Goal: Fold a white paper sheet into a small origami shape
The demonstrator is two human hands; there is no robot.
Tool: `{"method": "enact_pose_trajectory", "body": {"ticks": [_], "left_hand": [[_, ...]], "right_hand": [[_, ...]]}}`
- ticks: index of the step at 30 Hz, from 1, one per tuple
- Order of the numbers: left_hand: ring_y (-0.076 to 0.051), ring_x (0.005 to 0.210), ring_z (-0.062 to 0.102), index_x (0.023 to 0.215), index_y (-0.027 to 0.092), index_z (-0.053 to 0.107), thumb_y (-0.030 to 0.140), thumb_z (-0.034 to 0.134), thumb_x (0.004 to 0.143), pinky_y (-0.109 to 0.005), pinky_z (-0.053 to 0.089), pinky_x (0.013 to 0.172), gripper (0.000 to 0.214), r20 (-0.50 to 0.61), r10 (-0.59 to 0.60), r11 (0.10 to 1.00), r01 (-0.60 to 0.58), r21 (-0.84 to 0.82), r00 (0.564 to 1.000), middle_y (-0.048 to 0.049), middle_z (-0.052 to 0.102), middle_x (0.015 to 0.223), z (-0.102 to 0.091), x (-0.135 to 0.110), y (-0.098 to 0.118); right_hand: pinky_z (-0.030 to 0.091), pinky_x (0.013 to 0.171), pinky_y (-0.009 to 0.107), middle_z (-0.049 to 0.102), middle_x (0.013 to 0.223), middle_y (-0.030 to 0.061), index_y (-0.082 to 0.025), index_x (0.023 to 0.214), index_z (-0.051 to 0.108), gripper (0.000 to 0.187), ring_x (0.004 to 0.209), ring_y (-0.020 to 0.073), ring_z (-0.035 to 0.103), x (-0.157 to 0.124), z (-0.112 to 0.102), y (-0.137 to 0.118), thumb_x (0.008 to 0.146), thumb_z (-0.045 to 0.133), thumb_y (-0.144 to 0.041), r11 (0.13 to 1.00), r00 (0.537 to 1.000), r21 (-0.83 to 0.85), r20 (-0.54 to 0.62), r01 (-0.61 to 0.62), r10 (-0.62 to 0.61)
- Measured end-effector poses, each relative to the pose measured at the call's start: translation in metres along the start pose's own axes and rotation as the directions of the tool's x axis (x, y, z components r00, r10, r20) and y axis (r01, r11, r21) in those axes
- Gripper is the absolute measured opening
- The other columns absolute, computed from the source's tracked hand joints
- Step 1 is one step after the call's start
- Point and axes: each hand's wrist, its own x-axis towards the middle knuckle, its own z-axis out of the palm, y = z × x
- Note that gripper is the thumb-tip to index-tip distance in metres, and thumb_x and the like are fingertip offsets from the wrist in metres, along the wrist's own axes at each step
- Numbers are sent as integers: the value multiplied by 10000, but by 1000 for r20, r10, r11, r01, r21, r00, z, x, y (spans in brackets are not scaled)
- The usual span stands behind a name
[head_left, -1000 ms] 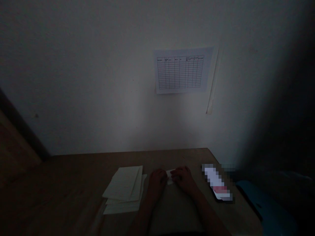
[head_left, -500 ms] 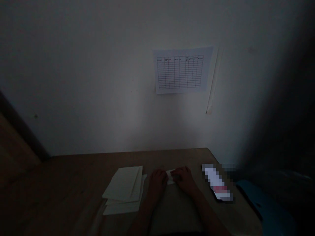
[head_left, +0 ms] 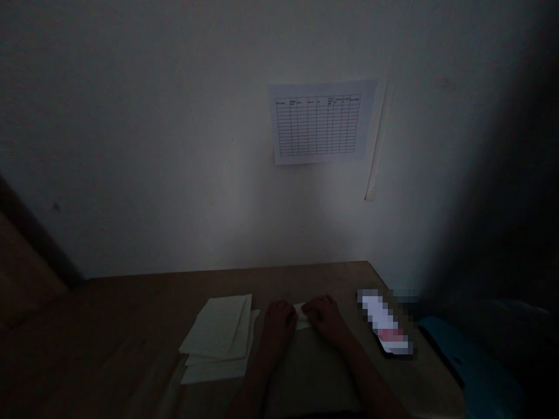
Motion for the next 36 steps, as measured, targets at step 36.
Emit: {"method": "enact_pose_trajectory", "body": {"ticks": [36], "left_hand": [[-301,1372,423,1195,399,657,314,479,977,-671,152,1133,294,167,-32,995,16,96,986,13,638,1334,-22,-6,17]], "right_hand": [[281,1119,447,652,1291,26,-294,1171,687,385,1248,210,514,3,6,8,855,512,-162,995,1000,-95,-8,6,-7]]}}
